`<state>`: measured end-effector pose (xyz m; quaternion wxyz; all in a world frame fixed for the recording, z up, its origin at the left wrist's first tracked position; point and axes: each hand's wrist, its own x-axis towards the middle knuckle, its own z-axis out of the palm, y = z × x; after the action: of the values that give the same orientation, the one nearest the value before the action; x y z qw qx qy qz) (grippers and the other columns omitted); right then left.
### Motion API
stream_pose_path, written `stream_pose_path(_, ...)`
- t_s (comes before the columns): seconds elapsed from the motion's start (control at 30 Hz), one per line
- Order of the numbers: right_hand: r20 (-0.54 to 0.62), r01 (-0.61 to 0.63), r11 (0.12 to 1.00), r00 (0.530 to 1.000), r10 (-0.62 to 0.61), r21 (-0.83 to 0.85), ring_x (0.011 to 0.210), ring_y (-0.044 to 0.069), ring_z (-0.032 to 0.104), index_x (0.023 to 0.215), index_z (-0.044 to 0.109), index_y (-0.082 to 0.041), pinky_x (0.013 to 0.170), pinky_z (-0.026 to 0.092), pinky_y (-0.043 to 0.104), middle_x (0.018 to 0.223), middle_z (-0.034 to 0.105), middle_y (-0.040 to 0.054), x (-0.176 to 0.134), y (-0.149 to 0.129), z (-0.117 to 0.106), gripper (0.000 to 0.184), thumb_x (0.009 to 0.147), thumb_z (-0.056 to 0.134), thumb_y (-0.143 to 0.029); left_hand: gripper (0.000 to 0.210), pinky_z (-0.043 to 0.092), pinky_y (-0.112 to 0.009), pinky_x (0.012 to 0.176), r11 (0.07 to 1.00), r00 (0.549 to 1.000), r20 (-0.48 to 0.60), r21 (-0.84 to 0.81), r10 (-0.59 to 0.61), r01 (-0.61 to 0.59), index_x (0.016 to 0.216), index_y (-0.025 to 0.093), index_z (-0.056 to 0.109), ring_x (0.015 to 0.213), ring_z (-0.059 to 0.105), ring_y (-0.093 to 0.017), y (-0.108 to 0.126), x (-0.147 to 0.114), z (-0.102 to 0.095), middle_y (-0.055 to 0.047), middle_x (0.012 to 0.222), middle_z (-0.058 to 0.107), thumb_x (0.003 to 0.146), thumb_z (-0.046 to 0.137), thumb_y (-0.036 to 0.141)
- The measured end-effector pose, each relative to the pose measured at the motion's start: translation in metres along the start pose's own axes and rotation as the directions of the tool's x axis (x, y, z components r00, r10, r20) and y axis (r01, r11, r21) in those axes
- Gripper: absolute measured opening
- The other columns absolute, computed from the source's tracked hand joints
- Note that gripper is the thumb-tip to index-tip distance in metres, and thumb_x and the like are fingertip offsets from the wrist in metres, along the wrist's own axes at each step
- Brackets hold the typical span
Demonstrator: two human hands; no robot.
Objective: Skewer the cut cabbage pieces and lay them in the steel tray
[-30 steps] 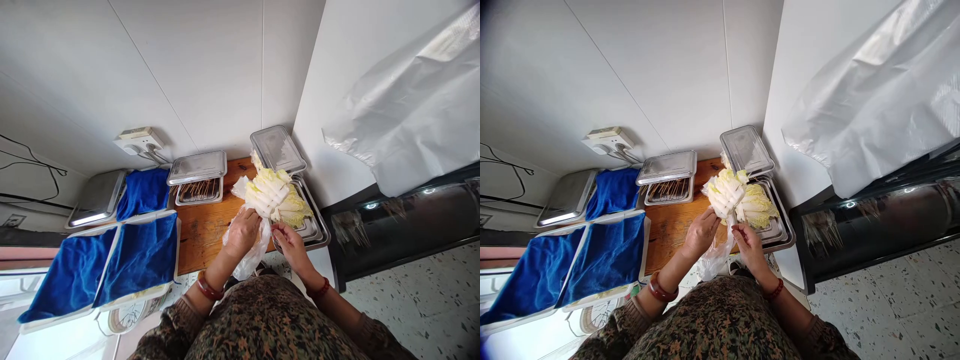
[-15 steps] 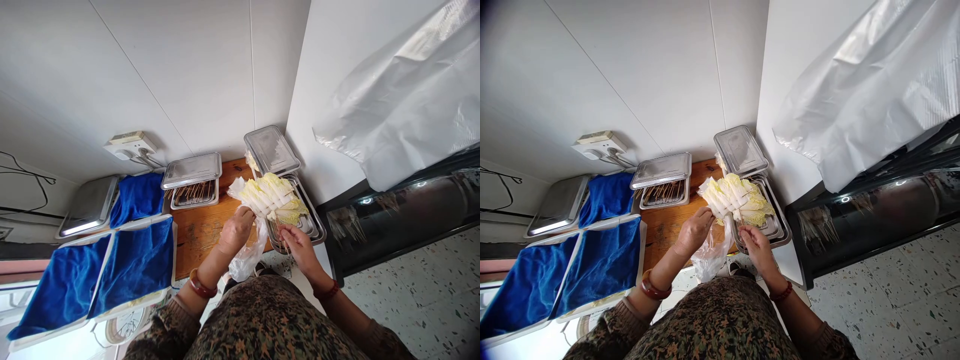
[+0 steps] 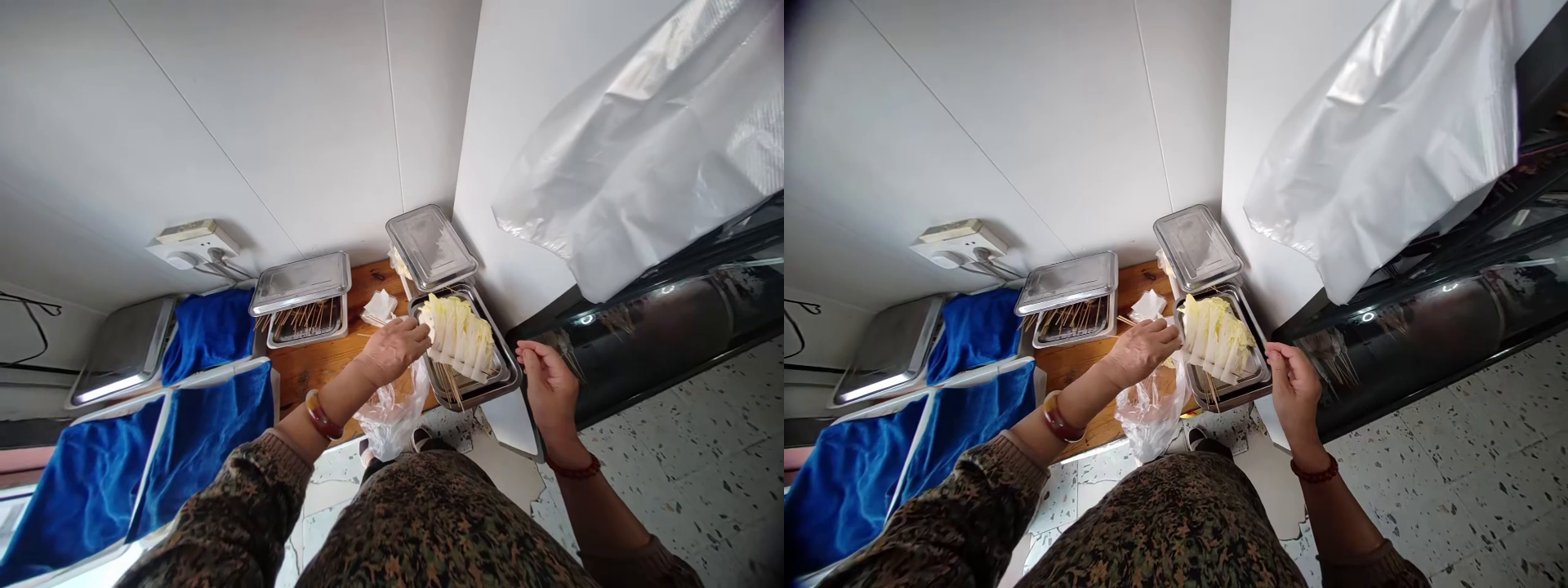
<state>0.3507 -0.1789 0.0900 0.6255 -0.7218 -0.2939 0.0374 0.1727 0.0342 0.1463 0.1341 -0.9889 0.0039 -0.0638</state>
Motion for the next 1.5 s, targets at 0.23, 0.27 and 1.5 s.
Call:
stream_pose_path(0.23, 0.156, 0.118, 0.992, 0.98, -0.123, 0.04, 0.081, 0.018, 0.066, 0.102, 0.069, -0.023, 0.074, 0.053, 0.031, 0.093, 0.07, 0.0041, -0.016, -0.017, 0.009, 0.018, 0.094, 0.055, -0.032, 0.021, 0.039, -0.03, 0.068, 0.918, 0.903, -0.179, -0.149, -0.391, 0.368, 0.082, 0.019, 0.063, 0.081, 0.055, -0.019, 0.004, -0.014, 0.002, -0.006, 0.088, 0.063, 0.096, 0.047, 0.019)
stream_pose_path(0.27, 0.211, 0.098, 0.993, 0.971, -0.112, 0.072, 0.082, 0.018, 0.066, 0.101, 0.069, -0.023, 0.075, 0.054, 0.032, 0.094, 0.07, 0.0044, -0.02, -0.017, 0.016, 0.018, 0.094, 0.055, -0.032, 0.023, 0.039, -0.029, 0.067, 0.881, 0.864, -0.192, -0.196, -0.466, 0.432, 0.081, 0.018, 0.063, 0.079, 0.056, -0.018, 0.008, -0.017, 0.004, -0.006, 0.086, 0.063, 0.097, 0.046, 0.022)
stream_pose_path(1.5, 0.79, -0.325, 0.904, 0.613, -0.023, 0.278, 0.085, 0.018, 0.062, 0.1, 0.064, -0.021, 0.077, 0.052, 0.032, 0.094, 0.067, 0.0041, -0.1, -0.04, 0.167, 0.028, 0.086, 0.063, -0.045, 0.028, 0.047, -0.021, 0.065, -0.509, 0.075, 0.512, -0.805, -0.856, -0.304, 0.083, 0.019, 0.055, 0.065, 0.054, -0.008, 0.077, -0.079, 0.025, 0.004, 0.077, 0.057, 0.072, 0.072, 0.038)
